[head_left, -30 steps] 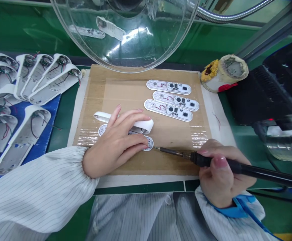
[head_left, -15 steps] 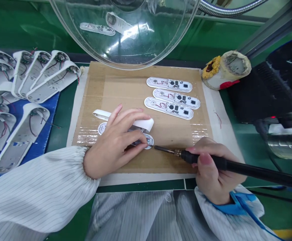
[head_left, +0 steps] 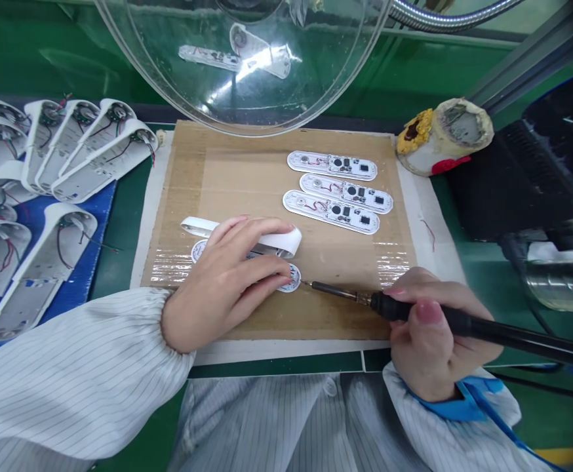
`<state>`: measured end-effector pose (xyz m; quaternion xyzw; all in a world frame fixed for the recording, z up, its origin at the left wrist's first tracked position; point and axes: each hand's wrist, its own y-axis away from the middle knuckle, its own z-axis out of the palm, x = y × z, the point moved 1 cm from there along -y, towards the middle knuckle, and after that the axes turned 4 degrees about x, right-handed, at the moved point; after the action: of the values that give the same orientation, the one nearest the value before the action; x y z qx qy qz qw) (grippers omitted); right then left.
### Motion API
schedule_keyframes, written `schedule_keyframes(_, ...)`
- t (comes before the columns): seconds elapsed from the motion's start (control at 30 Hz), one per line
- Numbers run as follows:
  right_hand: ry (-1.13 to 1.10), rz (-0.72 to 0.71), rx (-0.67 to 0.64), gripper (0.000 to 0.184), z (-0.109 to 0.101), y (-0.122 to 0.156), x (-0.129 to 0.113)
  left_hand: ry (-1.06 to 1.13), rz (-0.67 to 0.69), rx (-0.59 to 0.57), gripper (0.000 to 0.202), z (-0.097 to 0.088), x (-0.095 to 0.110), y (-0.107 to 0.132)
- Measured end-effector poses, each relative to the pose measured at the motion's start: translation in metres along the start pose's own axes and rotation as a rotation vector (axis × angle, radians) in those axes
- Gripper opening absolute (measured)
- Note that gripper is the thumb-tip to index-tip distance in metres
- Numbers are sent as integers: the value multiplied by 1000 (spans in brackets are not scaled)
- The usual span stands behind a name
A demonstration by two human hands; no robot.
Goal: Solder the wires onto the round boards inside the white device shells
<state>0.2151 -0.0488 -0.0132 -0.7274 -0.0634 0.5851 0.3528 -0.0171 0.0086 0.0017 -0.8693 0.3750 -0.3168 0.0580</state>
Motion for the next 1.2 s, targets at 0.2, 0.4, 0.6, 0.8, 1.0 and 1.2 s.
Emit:
schedule_keyframes(0.2,45,19,-87,11,-2,1,0,13,-29,-48,13,-3,1,-5)
schedule_keyframes(0.4,70,43,-163,10,-4,1,-1,0,-65,-72,15,-6,5,-7)
schedule_keyframes(0.6,78,34,-177,8,-3,2,-1,-62,-64,-67,16,-6,9,-9)
schedule_keyframes(0.8,51,-7,-9,12,-6,-6,0,-110,-45,-73,18,-5,15,-11)
schedule_keyframes(1.0,53,104,344,15,-35,-36,-3,-52,-77,-81,11,-12,9,-10)
schedule_keyframes(1.2,474,-67,47,42,-61,-94,31,-20,-162,-118,11,-37,-15,-2)
